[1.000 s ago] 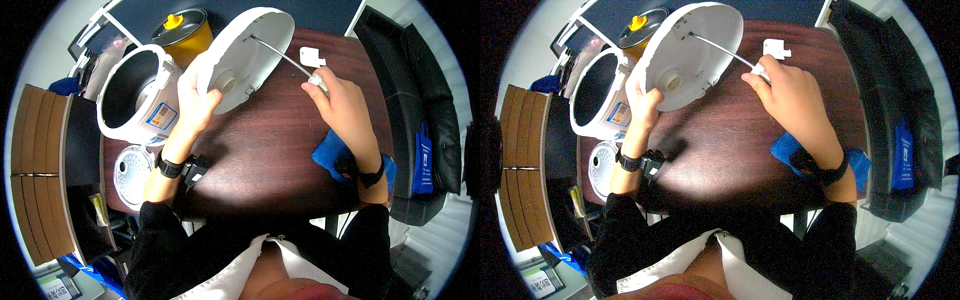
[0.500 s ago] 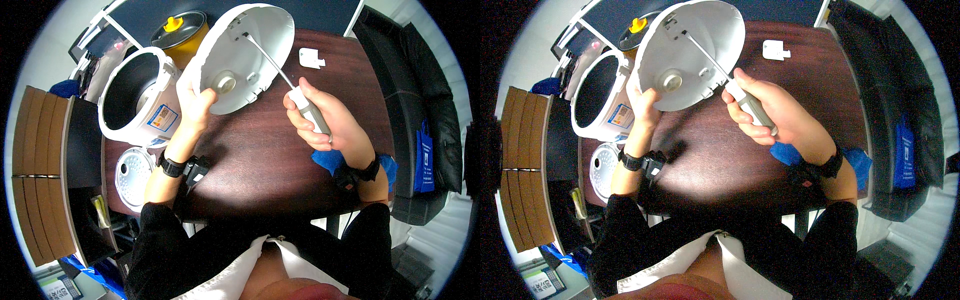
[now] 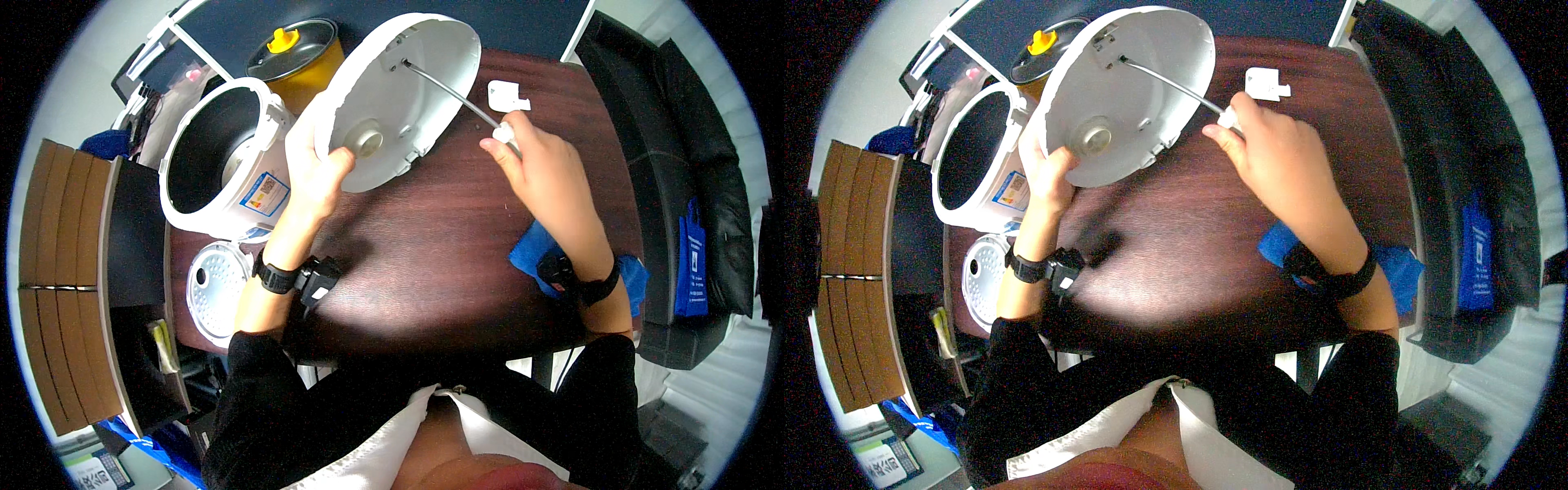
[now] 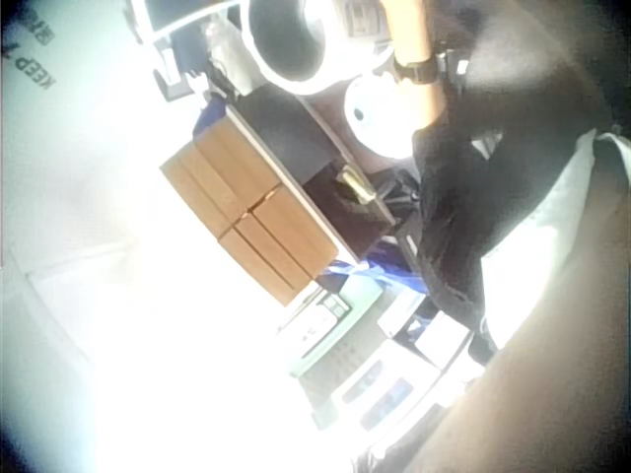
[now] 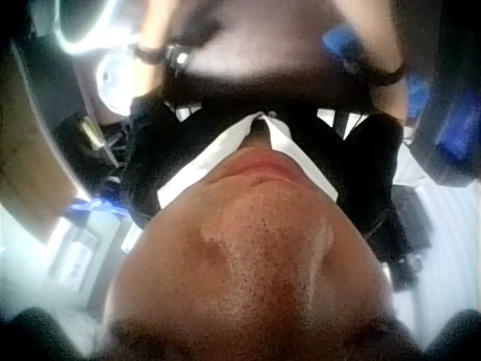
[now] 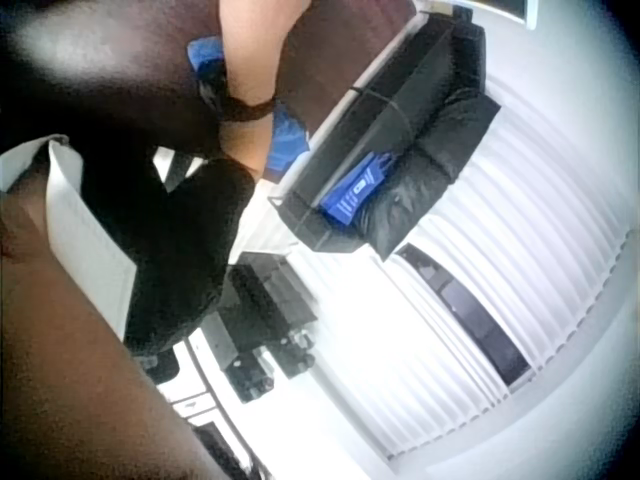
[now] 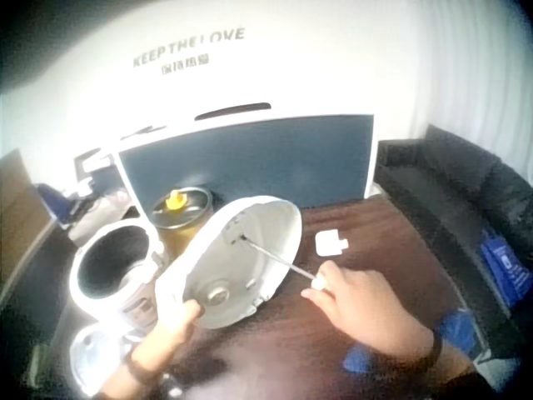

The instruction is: The person uses a screwdriver to remove screws from a white plastic lid and a perforated metal tray of a rice cooker, then wipes the tray with a blue cloth. The person continues to unscrew and separate components of the lid assembly.

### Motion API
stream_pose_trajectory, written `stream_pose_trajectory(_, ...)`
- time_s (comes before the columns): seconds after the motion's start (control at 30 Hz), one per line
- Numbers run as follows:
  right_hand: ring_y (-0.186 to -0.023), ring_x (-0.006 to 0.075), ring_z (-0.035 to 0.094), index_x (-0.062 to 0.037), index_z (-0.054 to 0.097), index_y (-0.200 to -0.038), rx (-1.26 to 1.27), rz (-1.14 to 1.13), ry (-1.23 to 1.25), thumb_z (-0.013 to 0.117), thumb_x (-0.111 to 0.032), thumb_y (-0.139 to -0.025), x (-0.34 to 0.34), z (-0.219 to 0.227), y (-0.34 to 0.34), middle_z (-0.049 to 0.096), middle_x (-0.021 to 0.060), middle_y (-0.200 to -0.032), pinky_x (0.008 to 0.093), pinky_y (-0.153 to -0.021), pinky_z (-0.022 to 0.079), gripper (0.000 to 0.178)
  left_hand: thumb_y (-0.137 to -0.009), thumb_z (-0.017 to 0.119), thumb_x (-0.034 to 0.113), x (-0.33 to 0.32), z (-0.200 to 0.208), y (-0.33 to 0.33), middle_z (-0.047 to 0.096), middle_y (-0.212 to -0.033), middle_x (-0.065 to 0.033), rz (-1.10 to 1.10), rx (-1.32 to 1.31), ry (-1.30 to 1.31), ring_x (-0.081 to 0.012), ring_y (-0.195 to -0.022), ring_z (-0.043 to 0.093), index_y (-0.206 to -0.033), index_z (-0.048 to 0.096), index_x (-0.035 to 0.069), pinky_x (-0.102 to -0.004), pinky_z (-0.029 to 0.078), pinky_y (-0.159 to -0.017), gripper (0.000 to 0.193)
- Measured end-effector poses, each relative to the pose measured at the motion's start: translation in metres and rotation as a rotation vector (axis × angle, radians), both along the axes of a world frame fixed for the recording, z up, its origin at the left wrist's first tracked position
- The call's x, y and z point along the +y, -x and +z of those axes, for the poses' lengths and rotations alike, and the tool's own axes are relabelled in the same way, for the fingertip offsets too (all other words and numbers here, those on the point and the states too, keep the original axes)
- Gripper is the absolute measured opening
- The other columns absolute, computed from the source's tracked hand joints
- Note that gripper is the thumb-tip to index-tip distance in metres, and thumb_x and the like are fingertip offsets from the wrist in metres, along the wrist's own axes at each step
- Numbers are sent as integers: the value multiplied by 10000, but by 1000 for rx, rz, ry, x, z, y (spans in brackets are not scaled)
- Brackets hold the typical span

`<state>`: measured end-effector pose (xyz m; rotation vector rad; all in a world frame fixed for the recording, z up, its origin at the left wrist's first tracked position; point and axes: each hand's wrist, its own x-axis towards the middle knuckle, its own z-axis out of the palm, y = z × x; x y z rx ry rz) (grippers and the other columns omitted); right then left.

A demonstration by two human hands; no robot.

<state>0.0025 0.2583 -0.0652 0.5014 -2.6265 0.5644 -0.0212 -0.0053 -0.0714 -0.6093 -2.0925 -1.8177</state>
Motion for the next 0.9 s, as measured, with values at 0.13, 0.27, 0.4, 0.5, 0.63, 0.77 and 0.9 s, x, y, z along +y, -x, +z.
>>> stream_pose_trajectory(0.13, -501, 220, 567, -49, 495, -909, -235, 112, 200, 502, -333, -944, 5, 1, 1, 549, 91, -598, 332, -463, 433, 285, -592, 490, 109, 3, 2, 2, 590, -993, -85, -5, -32, -36, -167, -935, 540, -1154, 540, -63, -262, 422, -845, 591)
stream_pose_trajectory(0.27, -341, 67, 369, -66, 470, -913, -1095, 386, 1077, 302, -385, -1005, -14, 3, -12, 440, 1, -549, 208, -289, 303, 372, -586, 496, 134, 4, 1, 2, 579, -926, -64, 45, -74, -94, -142, -844, 523, -1112, 542, -68, -231, 410, -744, 566)
stream_pose_trajectory(0.4, -344, 77, 375, -65, 462, -934, -1406, 497, 1439, 261, -449, -995, -22, 1, -19, 456, 31, -581, 208, -281, 297, 437, -584, 495, 135, 16, -4, -1, 548, -838, -28, 91, -21, -173, -123, -731, 492, -1024, 554, -53, -216, 388, -630, 482)
stream_pose_trajectory(0.5, -344, 87, 382, -67, 459, -931, -1415, 484, 1431, 249, -470, -990, -24, 3, -21, 462, 36, -592, 218, -280, 305, 459, -570, 499, 67, 10, -15, -1, 571, -1042, -73, 45, -53, -141, -169, -978, 526, -1210, 500, -69, -263, 408, -876, 655)
stream_pose_trajectory(0.63, -356, 94, 408, -63, 463, -906, -1206, 450, 1144, 331, -443, -984, -20, 1, -19, 453, 25, -565, 239, -301, 330, 410, -564, 507, 83, 12, -16, -7, 570, -1039, -81, 91, -29, -87, -187, -989, 525, -1168, 515, -57, -292, 390, -913, 621)
stream_pose_trajectory(0.77, -439, 214, 555, -70, 487, -876, -533, 209, 490, 514, -383, -927, -10, 0, -8, 556, 62, -578, 340, -410, 450, 318, -560, 517, 119, 8, -4, -9, 585, -1016, -95, 90, 48, 1, -189, -976, 538, -1146, 522, -52, -302, 406, -900, 611)
stream_pose_trajectory(0.9, -601, 324, 632, -86, 519, -878, 51, -23, -25, 591, -400, -855, 6, 4, 1, 634, 130, -681, 428, -500, 495, 322, -571, 522, 137, 6, 5, -5, 599, -997, -86, 55, -37, 78, -192, -954, 552, -1146, 530, -52, -305, 421, -882, 605)
